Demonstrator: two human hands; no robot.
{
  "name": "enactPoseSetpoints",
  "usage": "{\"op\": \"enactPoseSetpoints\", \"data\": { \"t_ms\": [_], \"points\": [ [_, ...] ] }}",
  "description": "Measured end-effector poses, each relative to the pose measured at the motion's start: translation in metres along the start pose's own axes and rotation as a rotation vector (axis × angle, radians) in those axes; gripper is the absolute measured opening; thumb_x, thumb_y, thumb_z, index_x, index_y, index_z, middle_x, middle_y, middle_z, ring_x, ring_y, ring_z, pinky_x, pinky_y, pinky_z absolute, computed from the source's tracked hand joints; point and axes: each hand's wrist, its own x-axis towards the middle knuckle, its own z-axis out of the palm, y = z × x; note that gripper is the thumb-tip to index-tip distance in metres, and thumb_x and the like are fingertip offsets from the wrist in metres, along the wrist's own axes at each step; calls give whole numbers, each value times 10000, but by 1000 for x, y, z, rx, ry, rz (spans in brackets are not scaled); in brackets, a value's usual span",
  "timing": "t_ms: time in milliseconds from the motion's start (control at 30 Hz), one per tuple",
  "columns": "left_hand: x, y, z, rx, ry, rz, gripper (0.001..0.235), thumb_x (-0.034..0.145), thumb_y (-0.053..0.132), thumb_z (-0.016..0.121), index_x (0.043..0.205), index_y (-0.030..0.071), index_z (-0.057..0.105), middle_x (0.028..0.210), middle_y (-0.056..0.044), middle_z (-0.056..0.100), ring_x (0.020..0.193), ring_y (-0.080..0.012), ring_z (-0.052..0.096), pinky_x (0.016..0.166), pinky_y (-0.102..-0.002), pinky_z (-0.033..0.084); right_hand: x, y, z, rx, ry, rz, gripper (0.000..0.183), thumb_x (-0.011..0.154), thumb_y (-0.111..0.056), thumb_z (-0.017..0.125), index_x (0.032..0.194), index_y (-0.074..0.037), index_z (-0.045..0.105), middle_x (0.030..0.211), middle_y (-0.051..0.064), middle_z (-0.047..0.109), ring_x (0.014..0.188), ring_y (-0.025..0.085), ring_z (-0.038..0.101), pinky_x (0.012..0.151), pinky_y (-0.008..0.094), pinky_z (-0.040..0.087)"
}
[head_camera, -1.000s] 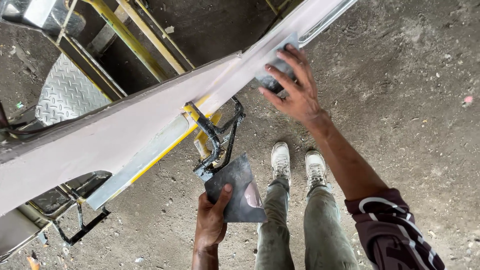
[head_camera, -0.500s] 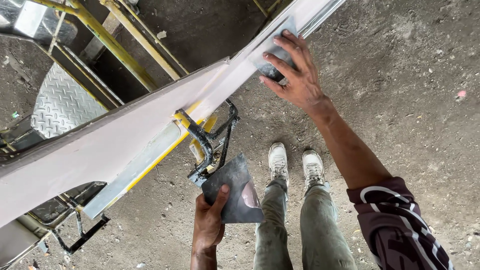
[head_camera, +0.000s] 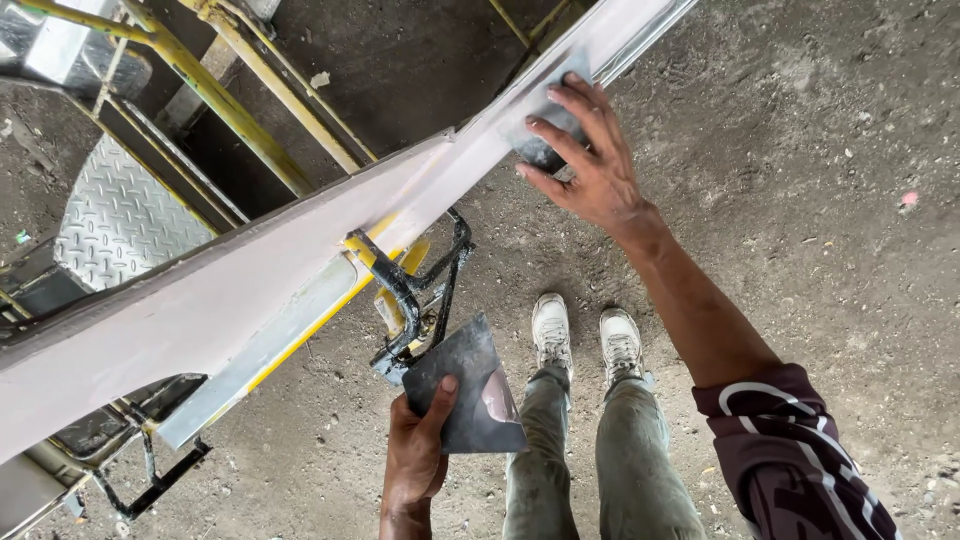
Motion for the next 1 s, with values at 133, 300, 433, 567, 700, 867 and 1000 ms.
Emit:
{"op": "enactPoseSetpoints", "data": {
  "t_ms": [133,300,433,567,700,867,1000],
  "points": [
    [2,-1,-5,-6,-23,11,305,944,215,698,1091,-52,706,937,-125,774,783,-195,759,699,-372,650,11,16,0,24,54,-25,546,985,-412,876,1402,-115,686,1618,134,398,1573,370,338,1321,606,394],
    [5,-8,-14,11,-5,-8,336,940,246,720,1052,-70,707,893,-144,768,754,-215,753,690,-392,653,17,20,-4,-27,41,-22,527,956,-422,889,1356,-130,711,1596,120,415,1561,338,343,1301,628,376],
    [3,1,-7,14,-14,-4,337,925,250,716,1052,-63,707,898,-139,774,764,-216,760,692,-400,661,9,23,-5,-13,18,-22,546,981,-408,882,1406,-112,710,1622,140,403,1573,349,340,1311,603,399],
    [2,1,-7,16,13,-10,327,921,247,713,1068,-45,716,919,-126,779,788,-208,758,708,-384,650,11,22,-5,9,25,-14,542,976,-411,910,1395,-131,710,1625,126,385,1567,362,324,1314,604,390],
    [5,-5,-12,18,11,-3,313,928,246,715,1058,-38,720,911,-118,771,792,-207,757,712,-386,652,11,24,-9,-28,-36,-29,545,967,-409,877,1407,-135,709,1650,116,381,1569,347,338,1325,588,364],
    [4,-5,-9,-14,-29,3,298,936,233,709,1053,-41,721,905,-126,773,775,-209,760,707,-395,659,0,5,-17,2,-58,7,568,971,-445,895,1400,-130,696,1636,129,369,1558,357,330,1307,633,327],
    [4,-3,-4,-21,-20,2,286,945,212,700,1066,-46,722,917,-122,772,774,-196,757,709,-378,652,1,-10,-6,33,-39,-23,588,968,-474,900,1402,-153,670,1631,112,367,1563,351,330,1295,654,331]
  ]
}}
